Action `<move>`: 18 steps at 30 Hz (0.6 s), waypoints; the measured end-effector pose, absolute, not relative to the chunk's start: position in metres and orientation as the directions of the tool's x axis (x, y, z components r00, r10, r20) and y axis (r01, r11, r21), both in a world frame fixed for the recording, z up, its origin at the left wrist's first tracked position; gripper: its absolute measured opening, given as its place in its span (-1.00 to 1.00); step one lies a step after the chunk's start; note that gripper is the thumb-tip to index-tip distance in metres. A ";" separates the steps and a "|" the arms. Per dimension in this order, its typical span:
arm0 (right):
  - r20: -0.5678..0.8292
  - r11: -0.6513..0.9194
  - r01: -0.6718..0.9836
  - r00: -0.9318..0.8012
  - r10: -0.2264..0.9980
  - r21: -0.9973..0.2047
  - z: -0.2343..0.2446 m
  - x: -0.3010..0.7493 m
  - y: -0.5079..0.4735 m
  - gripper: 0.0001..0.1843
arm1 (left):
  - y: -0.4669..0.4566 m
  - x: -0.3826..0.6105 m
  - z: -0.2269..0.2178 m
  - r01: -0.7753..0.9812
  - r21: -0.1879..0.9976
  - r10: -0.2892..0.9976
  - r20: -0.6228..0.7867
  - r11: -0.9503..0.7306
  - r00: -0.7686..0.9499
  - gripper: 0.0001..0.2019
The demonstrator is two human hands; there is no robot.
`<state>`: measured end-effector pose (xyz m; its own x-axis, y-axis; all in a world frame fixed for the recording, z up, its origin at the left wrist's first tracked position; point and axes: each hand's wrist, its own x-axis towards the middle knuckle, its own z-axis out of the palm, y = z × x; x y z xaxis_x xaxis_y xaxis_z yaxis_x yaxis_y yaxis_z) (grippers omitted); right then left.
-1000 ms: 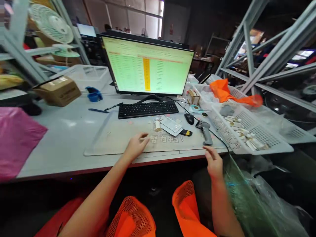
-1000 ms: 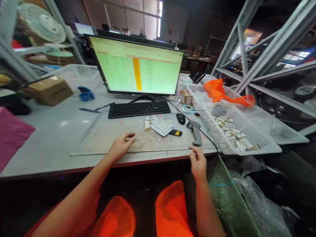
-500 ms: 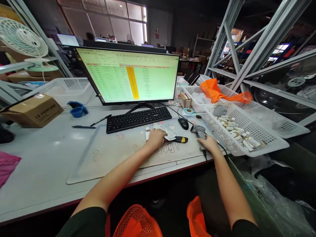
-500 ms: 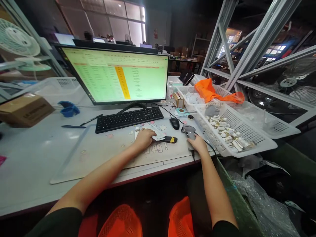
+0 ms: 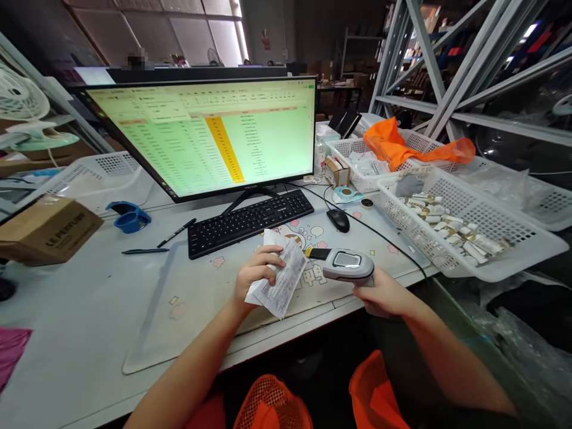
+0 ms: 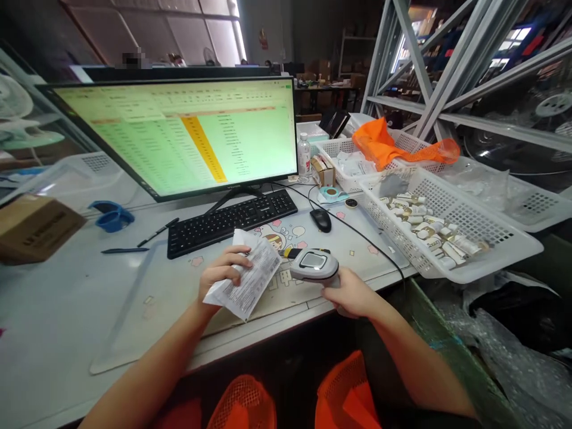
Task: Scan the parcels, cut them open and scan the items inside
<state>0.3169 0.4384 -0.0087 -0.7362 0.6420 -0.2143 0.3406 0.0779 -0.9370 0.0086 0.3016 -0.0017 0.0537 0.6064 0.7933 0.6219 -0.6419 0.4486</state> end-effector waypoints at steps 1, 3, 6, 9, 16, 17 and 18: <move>-0.219 0.084 0.350 -0.736 0.640 -0.933 -0.010 0.315 0.435 -0.93 | 0.301 0.009 -0.001 0.617 0.444 0.598 0.800 -0.650 0.054 -0.60; -0.235 0.066 0.360 -0.727 0.645 -0.931 -0.013 0.315 0.433 -0.91 | 0.301 0.009 0.000 0.606 0.437 0.584 0.810 -0.665 0.058 -0.62; -0.241 0.011 0.357 -0.653 0.718 -0.934 -0.023 0.322 0.451 -0.78 | 0.301 0.012 0.000 0.598 0.433 0.578 0.813 -0.674 0.063 -0.62; -0.183 0.046 0.391 -0.527 0.830 -0.919 -0.037 0.337 0.498 -0.56 | 0.302 0.016 -0.006 0.608 0.472 0.593 0.805 -0.639 -0.001 -0.64; 0.243 0.310 0.739 -0.201 0.949 -0.598 -0.060 0.358 0.553 -0.43 | 0.302 0.028 -0.028 0.499 0.680 0.560 0.730 -0.538 -0.392 -0.62; 0.344 0.393 0.713 -0.223 0.912 -0.580 -0.060 0.350 0.535 -0.41 | 0.302 0.031 -0.029 0.462 0.717 0.553 0.696 -0.521 -0.457 -0.66; 0.424 0.496 0.644 -0.280 0.861 -0.582 -0.060 0.337 0.510 -0.39 | 0.302 0.034 -0.029 0.419 0.757 0.550 0.652 -0.501 -0.521 -0.69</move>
<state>0.3368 0.5102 -0.0602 -0.2802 0.8612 0.4241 0.6441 0.4963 -0.5821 0.0344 0.3020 -0.0290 -0.5212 0.5503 0.6523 0.4193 -0.5006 0.7573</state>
